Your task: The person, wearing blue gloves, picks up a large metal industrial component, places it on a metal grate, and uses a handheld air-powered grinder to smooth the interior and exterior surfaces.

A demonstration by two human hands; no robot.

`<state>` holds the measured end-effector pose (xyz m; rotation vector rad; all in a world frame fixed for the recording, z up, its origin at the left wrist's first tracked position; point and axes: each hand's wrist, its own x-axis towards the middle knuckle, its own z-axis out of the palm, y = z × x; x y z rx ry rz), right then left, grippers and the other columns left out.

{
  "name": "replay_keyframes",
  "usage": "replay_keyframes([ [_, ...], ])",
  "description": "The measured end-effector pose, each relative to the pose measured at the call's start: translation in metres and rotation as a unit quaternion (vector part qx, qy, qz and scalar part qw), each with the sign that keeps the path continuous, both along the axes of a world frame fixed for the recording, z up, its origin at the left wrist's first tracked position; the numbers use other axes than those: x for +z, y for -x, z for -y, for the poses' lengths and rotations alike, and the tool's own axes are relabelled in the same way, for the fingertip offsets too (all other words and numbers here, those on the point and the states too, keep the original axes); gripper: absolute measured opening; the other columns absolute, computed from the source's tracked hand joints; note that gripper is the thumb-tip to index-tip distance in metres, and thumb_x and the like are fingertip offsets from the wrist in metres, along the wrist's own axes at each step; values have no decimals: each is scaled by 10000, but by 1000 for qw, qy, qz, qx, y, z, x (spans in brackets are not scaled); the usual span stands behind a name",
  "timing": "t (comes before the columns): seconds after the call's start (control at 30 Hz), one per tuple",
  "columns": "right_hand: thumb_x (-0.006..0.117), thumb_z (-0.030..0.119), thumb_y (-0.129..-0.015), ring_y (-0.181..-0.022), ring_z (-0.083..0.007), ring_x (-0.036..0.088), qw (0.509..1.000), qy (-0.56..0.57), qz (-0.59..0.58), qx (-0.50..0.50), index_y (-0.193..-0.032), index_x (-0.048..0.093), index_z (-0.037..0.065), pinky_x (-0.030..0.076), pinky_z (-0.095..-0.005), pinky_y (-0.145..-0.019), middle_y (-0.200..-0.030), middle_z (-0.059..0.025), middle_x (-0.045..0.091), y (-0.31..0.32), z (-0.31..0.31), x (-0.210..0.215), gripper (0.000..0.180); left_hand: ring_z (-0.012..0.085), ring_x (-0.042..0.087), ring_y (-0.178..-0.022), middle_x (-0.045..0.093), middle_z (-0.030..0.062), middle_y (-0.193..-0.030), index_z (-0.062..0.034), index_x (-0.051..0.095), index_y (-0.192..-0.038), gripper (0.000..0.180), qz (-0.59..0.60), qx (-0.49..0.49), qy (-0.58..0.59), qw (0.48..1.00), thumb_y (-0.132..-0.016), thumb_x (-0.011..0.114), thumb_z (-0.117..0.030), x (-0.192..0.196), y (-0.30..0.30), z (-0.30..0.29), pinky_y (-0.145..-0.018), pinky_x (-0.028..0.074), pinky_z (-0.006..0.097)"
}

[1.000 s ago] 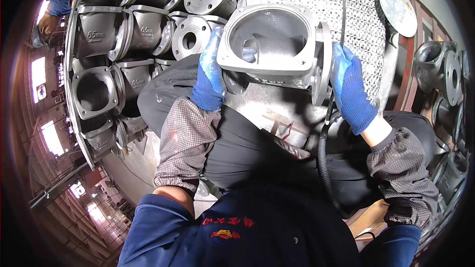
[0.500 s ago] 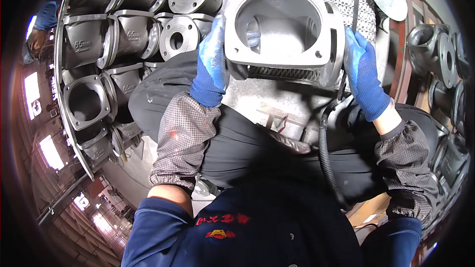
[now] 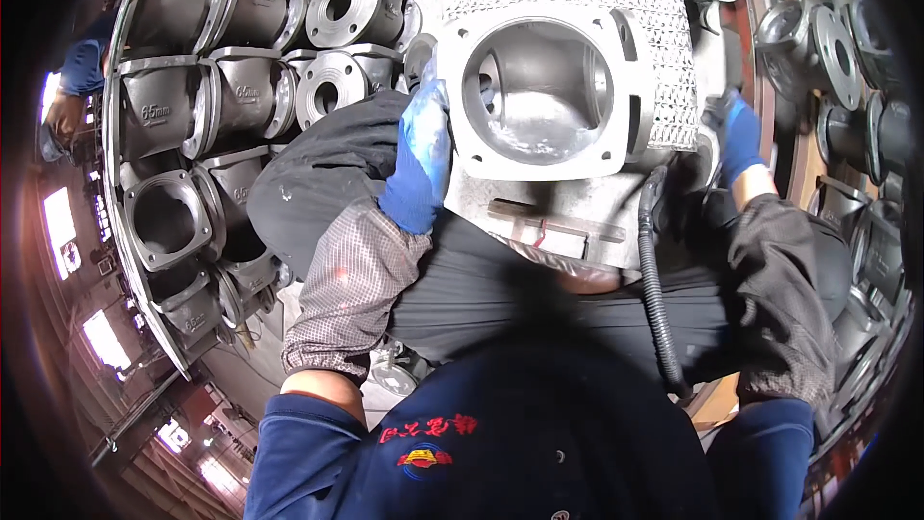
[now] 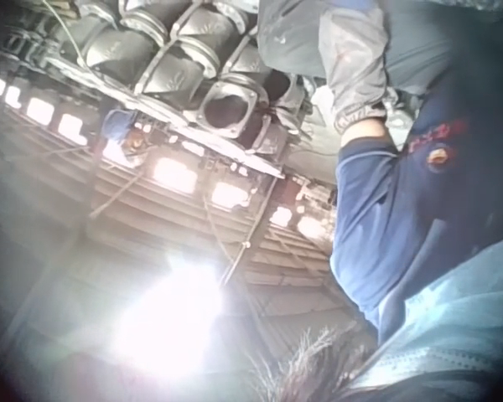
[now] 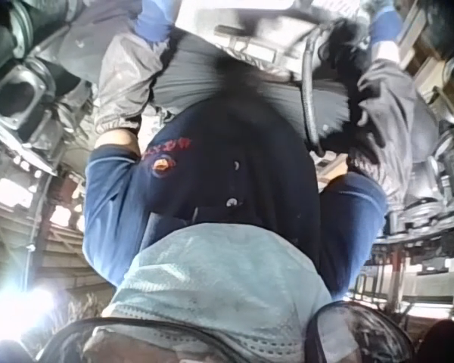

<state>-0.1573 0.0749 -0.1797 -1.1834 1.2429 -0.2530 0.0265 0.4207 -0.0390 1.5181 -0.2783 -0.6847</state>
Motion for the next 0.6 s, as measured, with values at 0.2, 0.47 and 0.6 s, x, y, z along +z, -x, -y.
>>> replay_keyframes([
  [0.2, 395, 526, -889, -625, -208, 552, 973, -168, -13, -160, -940, 586, 50, 456, -330, -524, -698, -71, 572, 64, -62, -112, 516, 143, 528, -1008, 529, 110, -1158, 17, 430, -1255, 403, -25, 34, -22, 999, -965, 331, -246, -7, -2, 4, -880, 438, 262],
  [0.47, 385, 318, -889, -952, -402, 579, 855, 260, -409, 183, -973, 616, -26, 457, -460, -808, -998, -258, 603, 57, -103, -59, 423, 131, 566, -917, 584, 107, -1052, 14, 484, -1195, 317, 51, 54, -68, 995, -958, 347, -147, -14, -10, -7, -799, 471, 254],
  [0.6, 328, 261, -925, -794, -319, 612, 939, 56, -285, 182, -931, 612, 45, 479, -405, -672, -849, -176, 633, 113, -89, -179, 356, 164, 574, -890, 589, 115, -1002, 35, 509, -1142, 297, 134, 0, -85, 987, -950, 352, -129, -25, -14, 6, -786, 470, 271],
])
